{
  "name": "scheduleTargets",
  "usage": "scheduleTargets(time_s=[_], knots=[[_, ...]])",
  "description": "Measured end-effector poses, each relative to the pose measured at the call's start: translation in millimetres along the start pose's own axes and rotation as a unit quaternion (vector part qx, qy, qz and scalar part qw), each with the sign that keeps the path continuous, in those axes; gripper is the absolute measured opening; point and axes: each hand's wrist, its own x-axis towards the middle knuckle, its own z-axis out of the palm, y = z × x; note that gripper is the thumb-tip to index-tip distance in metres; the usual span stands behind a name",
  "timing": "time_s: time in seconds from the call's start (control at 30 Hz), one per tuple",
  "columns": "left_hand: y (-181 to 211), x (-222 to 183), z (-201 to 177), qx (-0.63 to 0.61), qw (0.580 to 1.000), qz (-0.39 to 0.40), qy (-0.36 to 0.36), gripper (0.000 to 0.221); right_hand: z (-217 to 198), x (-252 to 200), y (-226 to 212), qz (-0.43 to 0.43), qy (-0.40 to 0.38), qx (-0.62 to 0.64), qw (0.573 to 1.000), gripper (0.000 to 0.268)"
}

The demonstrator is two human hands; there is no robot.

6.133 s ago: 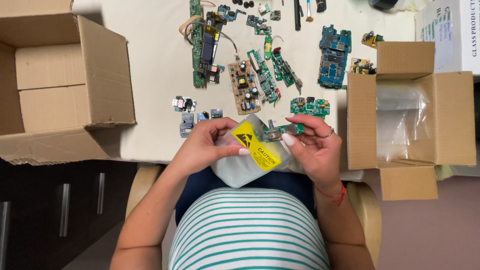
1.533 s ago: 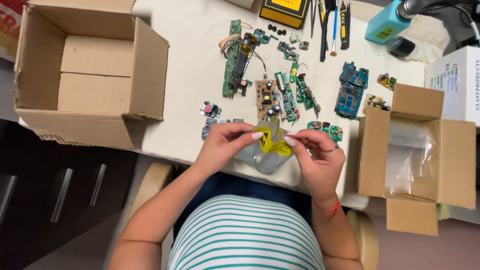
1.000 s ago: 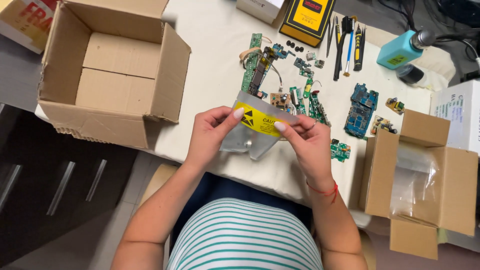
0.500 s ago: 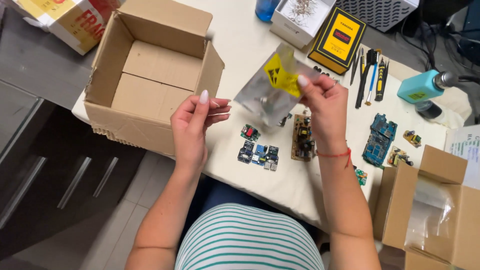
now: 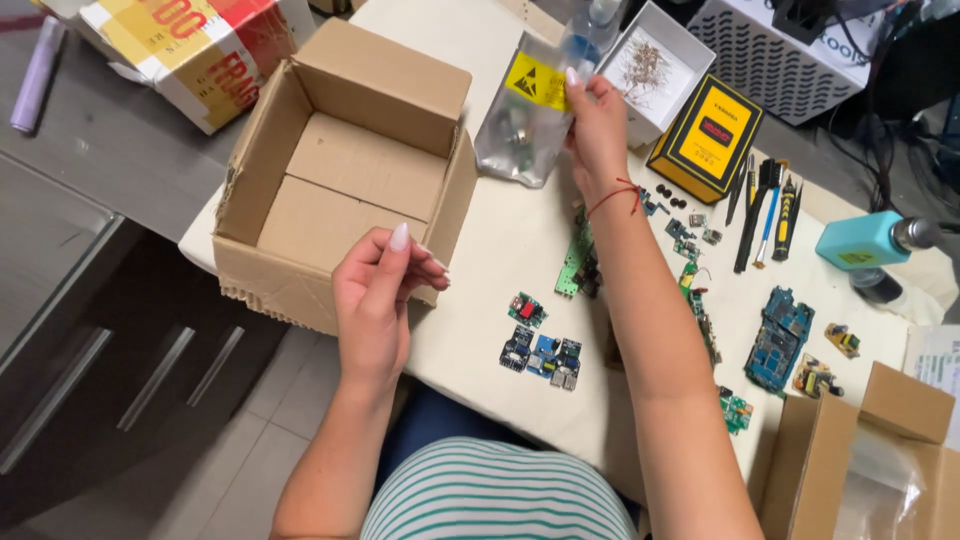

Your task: Cleaning circuit boards with a brush and packing them into anti-static bags and cardboard boxes.

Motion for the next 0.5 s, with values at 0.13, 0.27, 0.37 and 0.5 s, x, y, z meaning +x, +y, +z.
scheduleTargets(time_s=[0.13,0.27,0.37,0.5], knots=[[-1,2,-2,0.175,0.980,0.098,-0.003,0.019,11,21,22,0.060,0.013,0.105,0.993,0.010],[-26,15,-16,0.508,0.800,0.319,-0.001,0.024,17,20,22,0.088,0.035,0.093,0.991,0.011],[-49,21,-31,0.639,0.739,0.215,-0.014,0.053,16,22,30,0.094,0.046,0.088,0.991,0.011],[-56,22,-33,0.695,0.685,0.219,0.016,0.028,7,18,33,-0.001,0.025,0.015,1.000,0.023]])
